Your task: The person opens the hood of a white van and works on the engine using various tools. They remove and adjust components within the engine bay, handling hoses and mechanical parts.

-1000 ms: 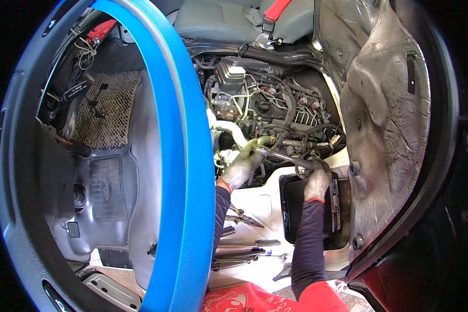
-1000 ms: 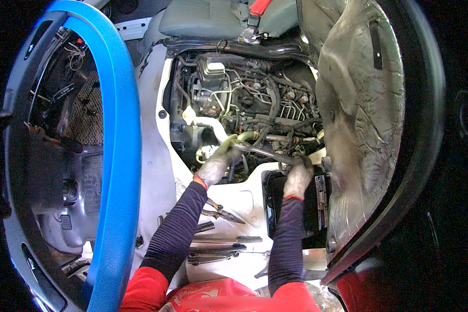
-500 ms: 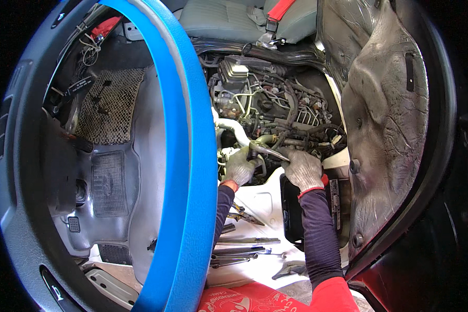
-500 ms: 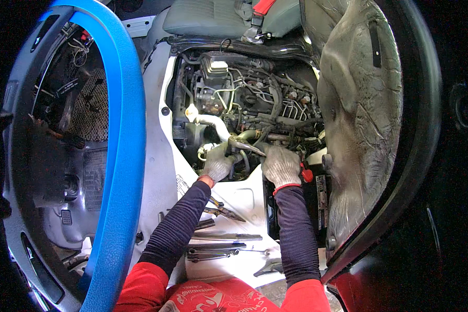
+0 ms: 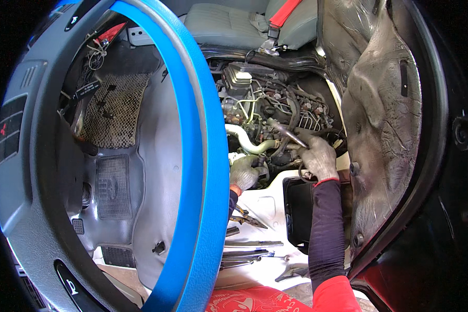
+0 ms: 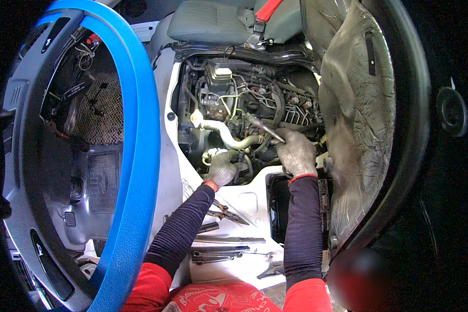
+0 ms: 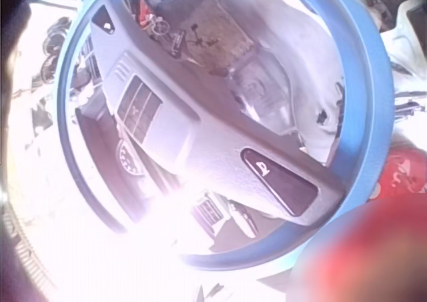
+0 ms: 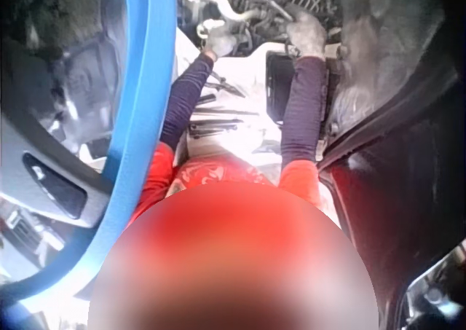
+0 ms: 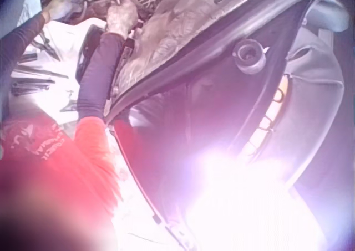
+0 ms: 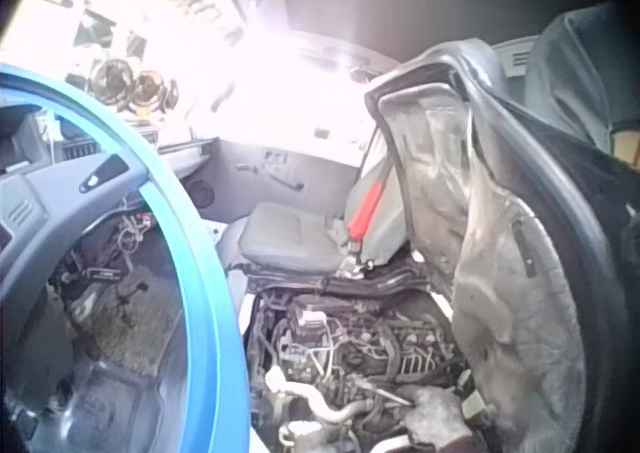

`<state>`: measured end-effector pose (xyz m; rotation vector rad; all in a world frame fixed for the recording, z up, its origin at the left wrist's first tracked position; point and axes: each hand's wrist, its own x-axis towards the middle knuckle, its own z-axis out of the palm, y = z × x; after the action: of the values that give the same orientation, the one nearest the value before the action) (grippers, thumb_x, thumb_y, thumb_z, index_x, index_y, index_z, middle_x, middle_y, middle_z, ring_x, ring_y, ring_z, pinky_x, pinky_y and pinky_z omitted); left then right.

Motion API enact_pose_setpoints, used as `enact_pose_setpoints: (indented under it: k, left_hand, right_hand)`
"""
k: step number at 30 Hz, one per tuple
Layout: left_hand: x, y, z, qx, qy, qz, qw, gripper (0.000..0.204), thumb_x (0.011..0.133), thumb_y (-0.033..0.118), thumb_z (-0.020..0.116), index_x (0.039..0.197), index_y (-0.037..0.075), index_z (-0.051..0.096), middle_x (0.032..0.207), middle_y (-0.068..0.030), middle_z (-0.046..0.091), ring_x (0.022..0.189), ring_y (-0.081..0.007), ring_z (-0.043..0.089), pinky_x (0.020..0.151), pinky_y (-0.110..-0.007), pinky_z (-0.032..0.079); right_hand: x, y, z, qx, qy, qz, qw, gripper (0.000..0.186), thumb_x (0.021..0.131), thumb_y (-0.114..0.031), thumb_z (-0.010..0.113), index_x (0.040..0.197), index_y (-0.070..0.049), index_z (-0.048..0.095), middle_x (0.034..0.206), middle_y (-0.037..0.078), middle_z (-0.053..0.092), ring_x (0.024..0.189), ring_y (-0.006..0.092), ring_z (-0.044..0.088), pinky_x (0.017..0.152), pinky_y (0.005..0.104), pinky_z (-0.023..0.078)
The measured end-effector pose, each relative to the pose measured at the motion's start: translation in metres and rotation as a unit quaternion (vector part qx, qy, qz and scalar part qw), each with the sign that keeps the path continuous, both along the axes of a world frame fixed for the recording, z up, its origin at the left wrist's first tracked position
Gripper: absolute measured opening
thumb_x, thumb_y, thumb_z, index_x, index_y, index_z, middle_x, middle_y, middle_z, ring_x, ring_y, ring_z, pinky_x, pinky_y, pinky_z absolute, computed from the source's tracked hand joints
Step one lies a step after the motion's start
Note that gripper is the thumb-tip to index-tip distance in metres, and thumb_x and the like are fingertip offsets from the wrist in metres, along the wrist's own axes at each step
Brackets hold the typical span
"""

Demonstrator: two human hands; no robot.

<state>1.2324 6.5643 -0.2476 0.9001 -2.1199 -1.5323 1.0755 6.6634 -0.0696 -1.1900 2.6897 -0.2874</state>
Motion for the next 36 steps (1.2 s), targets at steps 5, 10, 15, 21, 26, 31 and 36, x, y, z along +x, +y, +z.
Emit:
enact_pose_setpoints:
  k: [5,10,15,21,26,31,36]
  left_hand:
    - [0.002,0.004,-0.005,0.009,-0.010,0.018,1.000,0.042,0.082,0.032,0.085,0.113,0.004,0.078,0.099,-0.0193,0.077,0.090,-0.0328,0.074,0.085,-0.044,0.054]
    - [0.005,-0.002,-0.015,0.105,-0.007,-0.096,0.990,0.042,0.090,0.020,0.078,0.128,0.004,0.069,0.109,-0.0184,0.075,0.095,-0.0308,0.072,0.088,-0.041,0.054]
    - [0.005,-0.007,-0.010,0.042,-0.074,-0.088,0.993,0.042,0.083,0.024,0.086,0.115,0.001,0.071,0.104,-0.0184,0.074,0.098,-0.0316,0.072,0.091,-0.041,0.054]
    - [0.007,-0.006,-0.014,0.099,0.007,-0.118,0.988,0.046,0.085,0.023,0.083,0.124,0.003,0.068,0.111,-0.0185,0.073,0.102,-0.0290,0.071,0.092,-0.041,0.054]
    - [0.008,-0.009,-0.021,0.083,-0.034,-0.102,0.991,0.043,0.081,0.018,0.087,0.118,0.002,0.072,0.107,-0.0187,0.075,0.098,-0.0286,0.073,0.089,-0.040,0.055]
    - [0.007,-0.005,-0.021,-0.047,-0.007,-0.069,0.997,0.043,0.078,0.022,0.090,0.111,-0.001,0.074,0.103,-0.0174,0.076,0.094,-0.0285,0.072,0.086,-0.040,0.055]
    - [0.008,-0.010,-0.022,0.156,0.016,-0.157,0.975,0.034,0.092,0.015,0.079,0.122,0.000,0.071,0.109,-0.0115,0.076,0.100,-0.0192,0.070,0.088,-0.036,0.054]
  right_hand:
    - [0.043,0.086,-0.037,-0.072,-0.147,0.016,0.986,0.045,0.088,-0.018,0.072,0.132,-0.010,0.073,0.117,0.020,0.076,0.110,0.0308,0.074,0.097,0.0402,0.056]
    - [0.114,0.196,-0.085,-0.064,-0.233,0.095,0.966,0.035,0.076,-0.007,0.083,0.110,-0.011,0.081,0.101,0.011,0.078,0.091,0.0312,0.075,0.081,0.0406,0.060]
    - [0.162,0.205,-0.114,-0.031,-0.078,0.184,0.979,0.029,0.081,-0.024,0.079,0.111,-0.021,0.079,0.098,0.006,0.074,0.090,0.0293,0.071,0.082,0.0430,0.053]
    - [0.150,0.183,-0.108,0.020,-0.153,0.285,0.946,0.034,0.089,-0.027,0.078,0.121,-0.015,0.075,0.109,0.009,0.073,0.097,0.0325,0.071,0.084,0.0445,0.054]
    - [0.090,0.086,-0.080,-0.064,-0.060,0.095,0.992,0.036,0.099,-0.040,0.067,0.124,-0.015,0.072,0.104,0.020,0.074,0.090,0.0378,0.074,0.076,0.0475,0.059]
    - [0.043,-0.029,-0.089,0.053,-0.039,0.006,0.998,0.053,0.096,-0.053,0.066,0.116,-0.005,0.075,0.111,0.026,0.074,0.105,0.0416,0.073,0.088,0.0512,0.058]
    - [0.016,-0.060,-0.104,0.065,-0.088,0.125,0.986,0.045,0.090,-0.045,0.070,0.112,-0.006,0.079,0.106,0.024,0.076,0.106,0.0414,0.072,0.096,0.0486,0.056]
